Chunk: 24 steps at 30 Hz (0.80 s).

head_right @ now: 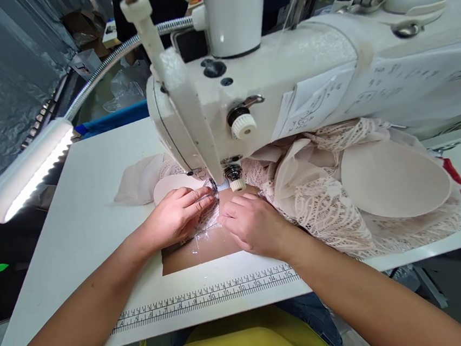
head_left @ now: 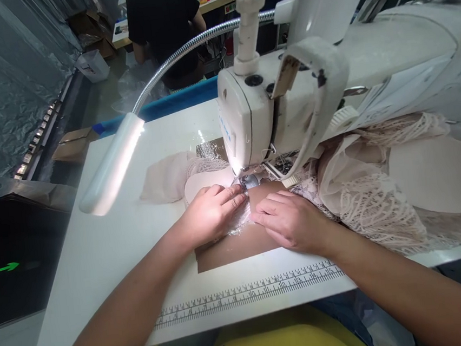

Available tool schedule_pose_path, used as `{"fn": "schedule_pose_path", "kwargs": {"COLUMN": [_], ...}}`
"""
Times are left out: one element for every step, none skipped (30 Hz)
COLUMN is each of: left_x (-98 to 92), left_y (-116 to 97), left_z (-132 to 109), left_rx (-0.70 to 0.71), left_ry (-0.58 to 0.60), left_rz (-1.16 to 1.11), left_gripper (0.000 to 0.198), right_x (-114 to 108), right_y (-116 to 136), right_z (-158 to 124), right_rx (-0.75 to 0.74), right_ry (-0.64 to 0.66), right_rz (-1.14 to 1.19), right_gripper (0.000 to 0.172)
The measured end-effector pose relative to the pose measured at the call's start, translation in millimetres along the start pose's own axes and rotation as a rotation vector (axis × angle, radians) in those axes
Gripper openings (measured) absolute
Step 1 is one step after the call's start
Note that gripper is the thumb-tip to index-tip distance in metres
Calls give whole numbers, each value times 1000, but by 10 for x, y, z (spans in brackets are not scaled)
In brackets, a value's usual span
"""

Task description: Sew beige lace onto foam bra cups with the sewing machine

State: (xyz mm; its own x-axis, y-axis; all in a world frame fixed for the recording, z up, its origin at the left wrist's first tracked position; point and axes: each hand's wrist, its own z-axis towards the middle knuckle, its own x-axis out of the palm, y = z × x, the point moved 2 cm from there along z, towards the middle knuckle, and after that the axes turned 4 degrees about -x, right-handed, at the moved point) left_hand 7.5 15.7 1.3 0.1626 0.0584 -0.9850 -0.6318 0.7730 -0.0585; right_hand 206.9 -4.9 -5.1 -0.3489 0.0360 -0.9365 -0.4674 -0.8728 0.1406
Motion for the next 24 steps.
{"fn": "schedule_pose_path", "kwargs": {"left_x": [12, 22, 28, 31, 30, 27, 23, 20, 18, 17, 18, 20, 23, 26, 27, 28, 26, 23, 18, 12, 7, 1, -4, -9], "left_y": [7, 13, 16, 19, 22, 25, 28, 31, 34, 35, 36, 35, 35, 35, 36, 38, 41, 46, 52, 59, 68, 76, 84, 91], "left_z": [18, 34, 46, 54, 58, 59, 57, 53, 50, 46, 44, 44, 46, 50, 56, 63, 71, 79, 86, 91, 95, 95, 94, 90], "left_rx": [-17, -26, -27, -23, -18, -11, -5, 0, 4, 7, 9, 10, 9, 7, 4, 1, -2, -7, -13, -18, -22, -23, -22, -18], "left_ry": [7, 16, 23, 30, 33, 34, 36, 39, 41, 43, 45, 46, 45, 44, 46, 48, 53, 60, 69, 75, 79, 82, 78, 74], "left_rz": [32, 60, 82, 99, 112, 121, 128, 135, 141, 144, 147, 149, 151, 153, 156, 157, 157, 152, 144, 131, 114, 92, 69, 47], "left_gripper": [37, 37, 37, 37, 36, 36, 36, 37, 37, 38, 38, 39, 39, 39, 40, 40, 41, 41, 42, 42, 42, 41, 41, 40], "right_x": [-3, -5, -8, -11, -14, -17, -21, -25, -29, -32, -35, -37, -39, -39, -37, -35, -31, -27, -23, -20, -18, -16, -15, -13], "right_y": [0, 1, 2, 4, 6, 9, 11, 13, 14, 15, 15, 14, 13, 11, 9, 6, 2, -2, -7, -12, -18, -22, -26, -30], "right_z": [1, 2, 4, 6, 9, 12, 16, 19, 23, 26, 29, 31, 32, 33, 33, 34, 34, 35, 37, 39, 41, 45, 48, 52], "right_rx": [2, 5, 8, 9, 9, 8, 8, 8, 10, 12, 15, 17, 19, 22, 25, 31, 41, 54, 70, 85, 99, 110, 119, 125], "right_ry": [2, 2, -1, -7, -13, -18, -23, -27, -28, -27, -26, -26, -28, -30, -32, -32, -29, -24, -18, -11, -8, -5, -3, -1], "right_rz": [3, 5, 6, 5, 5, 6, 8, 12, 17, 23, 28, 32, 37, 41, 44, 47, 47, 44, 38, 30, 19, 6, -9, -25], "right_gripper": [19, 19, 19, 19, 18, 18, 18, 18, 19, 19, 19, 19, 19, 20, 20, 21, 22, 23, 25, 26, 27, 27, 28, 28]}}
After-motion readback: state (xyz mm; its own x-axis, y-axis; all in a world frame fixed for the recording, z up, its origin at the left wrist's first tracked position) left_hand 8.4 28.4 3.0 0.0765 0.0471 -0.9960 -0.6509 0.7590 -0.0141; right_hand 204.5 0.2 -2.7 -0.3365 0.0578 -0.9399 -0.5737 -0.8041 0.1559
